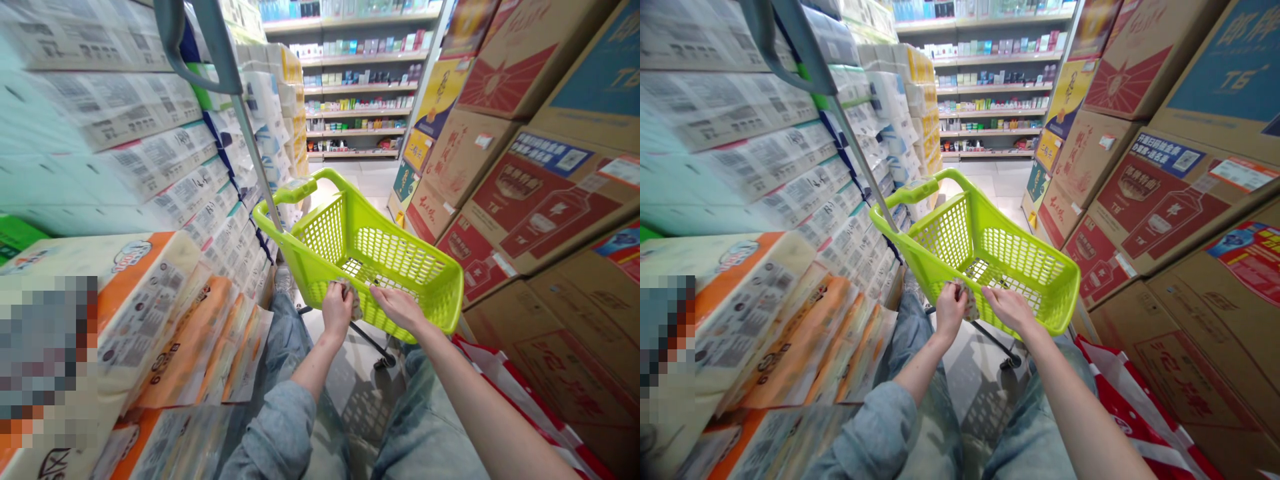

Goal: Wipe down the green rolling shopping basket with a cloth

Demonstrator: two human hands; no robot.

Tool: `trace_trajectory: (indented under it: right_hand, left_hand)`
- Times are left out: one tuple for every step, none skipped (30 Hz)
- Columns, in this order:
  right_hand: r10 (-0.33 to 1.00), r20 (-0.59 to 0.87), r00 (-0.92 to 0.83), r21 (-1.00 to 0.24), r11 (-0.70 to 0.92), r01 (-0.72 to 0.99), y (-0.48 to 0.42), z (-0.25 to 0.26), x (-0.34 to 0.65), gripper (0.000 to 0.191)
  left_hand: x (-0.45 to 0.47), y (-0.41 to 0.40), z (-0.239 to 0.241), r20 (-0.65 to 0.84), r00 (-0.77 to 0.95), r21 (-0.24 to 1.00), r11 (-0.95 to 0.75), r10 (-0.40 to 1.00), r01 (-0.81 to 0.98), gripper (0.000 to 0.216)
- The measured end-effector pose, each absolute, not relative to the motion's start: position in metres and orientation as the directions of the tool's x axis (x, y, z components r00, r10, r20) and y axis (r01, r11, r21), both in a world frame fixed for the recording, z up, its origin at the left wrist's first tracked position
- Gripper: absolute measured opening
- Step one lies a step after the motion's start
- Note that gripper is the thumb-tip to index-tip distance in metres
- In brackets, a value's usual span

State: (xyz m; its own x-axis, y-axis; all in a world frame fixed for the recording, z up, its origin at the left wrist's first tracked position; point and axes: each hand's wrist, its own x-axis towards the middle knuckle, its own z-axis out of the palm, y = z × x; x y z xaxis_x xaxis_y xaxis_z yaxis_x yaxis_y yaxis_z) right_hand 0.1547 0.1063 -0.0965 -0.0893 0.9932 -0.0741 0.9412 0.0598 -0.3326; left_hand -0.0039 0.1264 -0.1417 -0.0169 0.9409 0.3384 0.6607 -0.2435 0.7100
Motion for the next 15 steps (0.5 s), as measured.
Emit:
trace_trajectory:
  right_hand:
    - [0.994, -0.072, -0.088, -0.328, 0.06, 0.943, 0.106, -0.097, 0.155, 0.07]
    - [0.994, -0.068, -0.089, -0.327, 0.062, 0.943, 0.105, -0.097, 0.155, 0.069]
    - [0.994, -0.063, -0.092, -0.327, 0.066, 0.943, 0.105, -0.097, 0.155, 0.069]
    - [0.994, -0.059, -0.094, -0.329, 0.069, 0.942, 0.105, -0.097, 0.155, 0.069]
    - [0.994, -0.06, -0.094, -0.328, 0.07, 0.942, 0.104, -0.097, 0.155, 0.068]
    - [0.994, -0.064, -0.093, -0.326, 0.067, 0.943, 0.104, -0.097, 0.155, 0.068]
    - [0.993, -0.07, -0.091, -0.322, 0.063, 0.944, 0.105, -0.096, 0.155, 0.068]
    - [0.993, -0.076, -0.088, -0.318, 0.059, 0.946, 0.105, -0.096, 0.155, 0.068]
    - [0.993, -0.078, -0.085, -0.314, 0.056, 0.948, 0.105, -0.096, 0.155, 0.068]
    - [0.993, -0.08, -0.084, -0.31, 0.055, 0.949, 0.105, -0.096, 0.154, 0.068]
    - [0.993, -0.08, -0.086, -0.308, 0.057, 0.95, 0.105, -0.096, 0.154, 0.068]
    - [0.993, -0.078, -0.089, -0.307, 0.061, 0.95, 0.105, -0.095, 0.154, 0.068]
    - [0.993, -0.076, -0.095, -0.307, 0.067, 0.949, 0.105, -0.095, 0.154, 0.068]
    - [0.992, -0.074, -0.101, -0.306, 0.074, 0.949, 0.105, -0.096, 0.153, 0.068]
    - [0.991, -0.073, -0.108, -0.305, 0.08, 0.949, 0.105, -0.096, 0.153, 0.068]
  left_hand:
    - [-0.004, 0.128, -0.143, 0.326, -0.029, 0.724, -0.23, 0.945, 0.651, 0.007]
    - [-0.007, 0.131, -0.143, 0.317, -0.044, 0.734, -0.216, 0.947, 0.644, 0.006]
    - [-0.011, 0.136, -0.143, 0.312, -0.066, 0.742, -0.2, 0.948, 0.64, 0.006]
    - [-0.016, 0.141, -0.142, 0.312, -0.098, 0.746, -0.18, 0.945, 0.641, 0.006]
    - [-0.023, 0.147, -0.14, 0.316, -0.14, 0.748, -0.156, 0.938, 0.644, 0.008]
    - [-0.03, 0.154, -0.137, 0.326, -0.191, 0.75, -0.13, 0.926, 0.649, 0.009]
    - [-0.038, 0.161, -0.134, 0.347, -0.231, 0.745, -0.117, 0.909, 0.657, 0.01]
    - [-0.046, 0.168, -0.13, 0.378, -0.266, 0.739, -0.116, 0.887, 0.664, 0.01]
    - [-0.055, 0.175, -0.126, 0.413, -0.298, 0.732, -0.119, 0.86, 0.671, 0.01]
    - [-0.063, 0.182, -0.122, 0.445, -0.324, 0.724, -0.122, 0.835, 0.679, 0.011]
    - [-0.071, 0.187, -0.119, 0.481, -0.341, 0.709, -0.13, 0.807, 0.693, 0.012]
    - [-0.078, 0.192, -0.117, 0.517, -0.351, 0.693, -0.14, 0.781, 0.707, 0.013]
    - [-0.084, 0.196, -0.116, 0.536, -0.348, 0.679, -0.147, 0.769, 0.72, 0.014]
    - [-0.09, 0.199, -0.117, 0.549, -0.332, 0.661, -0.155, 0.767, 0.734, 0.015]
    - [-0.094, 0.2, -0.12, 0.553, -0.311, 0.642, -0.158, 0.773, 0.75, 0.016]
